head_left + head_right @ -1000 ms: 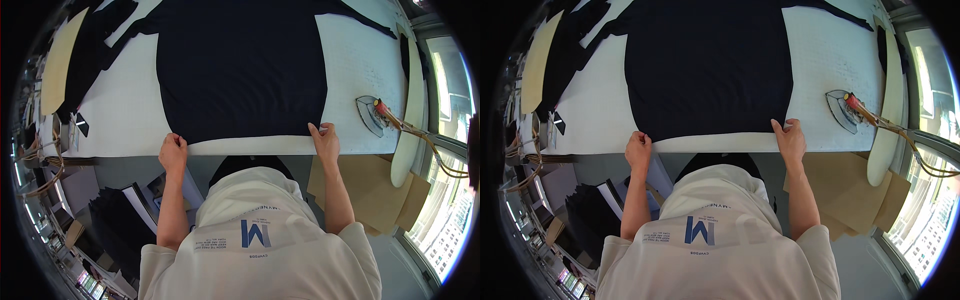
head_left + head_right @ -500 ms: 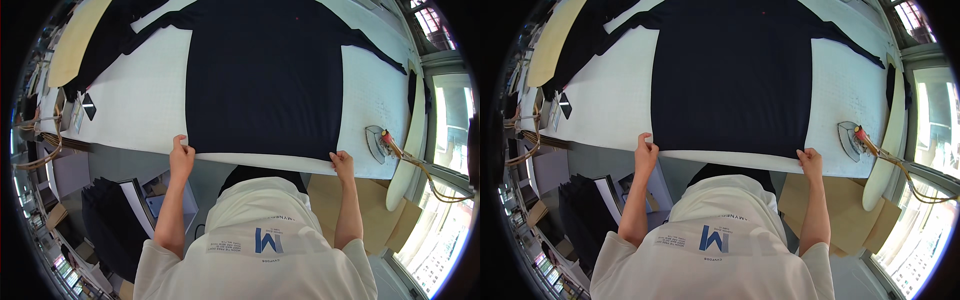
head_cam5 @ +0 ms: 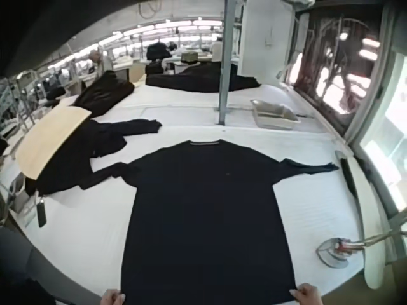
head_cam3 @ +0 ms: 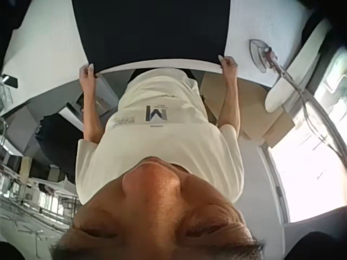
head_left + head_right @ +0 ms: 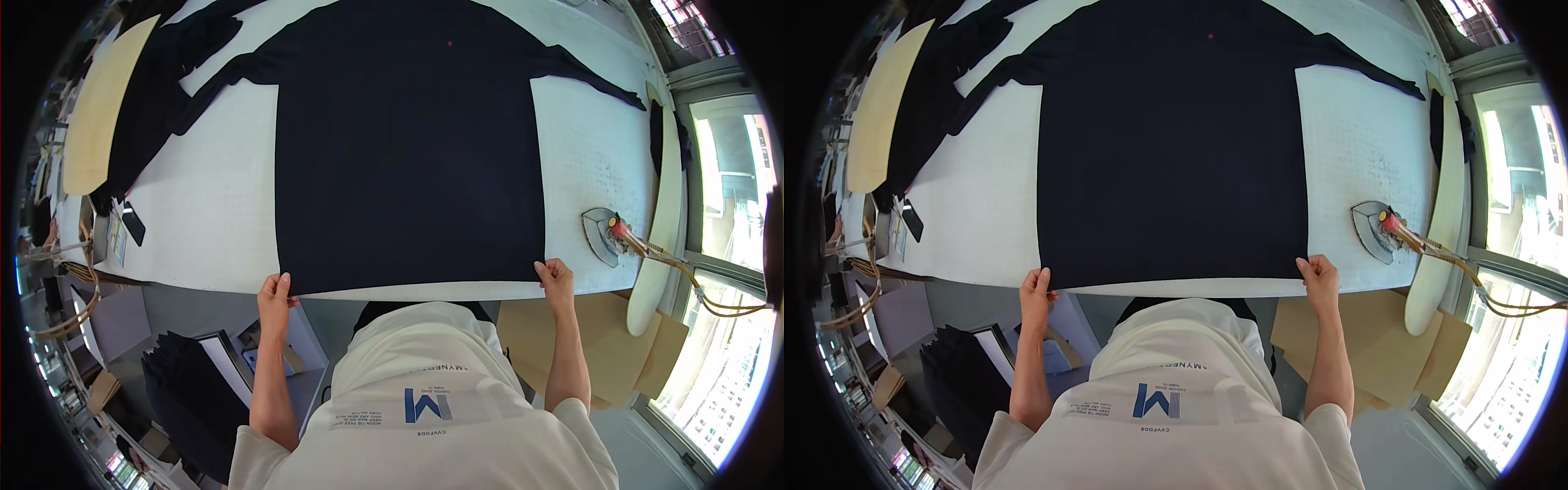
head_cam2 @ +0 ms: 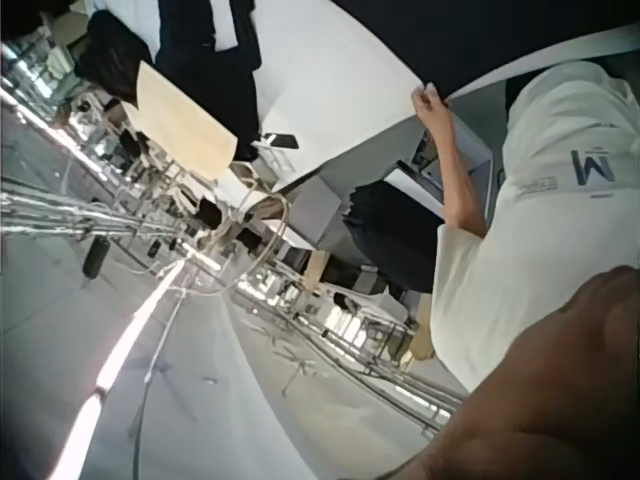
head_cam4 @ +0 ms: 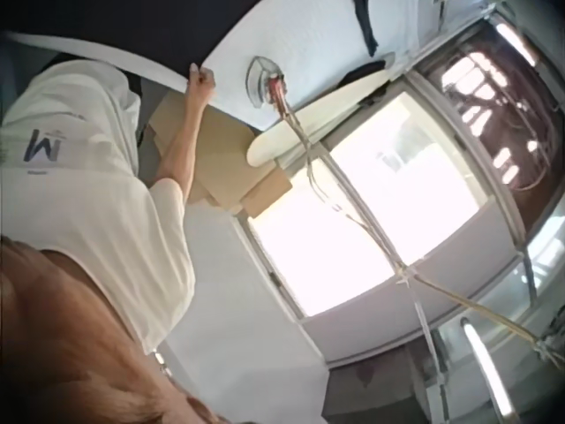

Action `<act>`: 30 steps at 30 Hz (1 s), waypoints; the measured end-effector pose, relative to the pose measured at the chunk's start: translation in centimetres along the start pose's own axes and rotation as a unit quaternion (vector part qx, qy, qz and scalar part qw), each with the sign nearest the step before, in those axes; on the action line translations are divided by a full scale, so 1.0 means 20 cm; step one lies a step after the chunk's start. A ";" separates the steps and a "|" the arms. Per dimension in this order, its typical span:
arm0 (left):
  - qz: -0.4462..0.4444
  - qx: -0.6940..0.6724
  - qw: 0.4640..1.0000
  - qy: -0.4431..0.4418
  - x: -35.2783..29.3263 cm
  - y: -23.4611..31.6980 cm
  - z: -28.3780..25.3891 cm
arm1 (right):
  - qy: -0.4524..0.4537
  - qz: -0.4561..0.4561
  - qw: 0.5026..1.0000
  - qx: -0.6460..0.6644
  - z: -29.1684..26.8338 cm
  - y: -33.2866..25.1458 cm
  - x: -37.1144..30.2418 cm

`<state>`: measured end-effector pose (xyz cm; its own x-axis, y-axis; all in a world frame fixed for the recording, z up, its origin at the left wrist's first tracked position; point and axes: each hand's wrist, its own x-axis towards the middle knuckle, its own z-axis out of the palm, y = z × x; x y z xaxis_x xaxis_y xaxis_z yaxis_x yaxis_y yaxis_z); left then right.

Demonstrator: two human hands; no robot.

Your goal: Ironing and pressing black t-shirts using an industrial iron and a wooden paddle in a factory setting.

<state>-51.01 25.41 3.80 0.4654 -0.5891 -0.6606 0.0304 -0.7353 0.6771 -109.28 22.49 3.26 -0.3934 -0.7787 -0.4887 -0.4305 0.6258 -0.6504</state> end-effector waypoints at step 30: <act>0.400 0.437 0.754 0.283 2.26 2.10 0.79 | 0.125 -0.464 0.766 -0.426 0.64 -1.85 2.37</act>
<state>-42.60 -37.31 -2.78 0.3363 -0.9062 0.2564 -0.9400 -0.3064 0.1498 -101.64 -38.11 -3.18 0.3071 -0.9398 0.1501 -0.9512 -0.3080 0.0173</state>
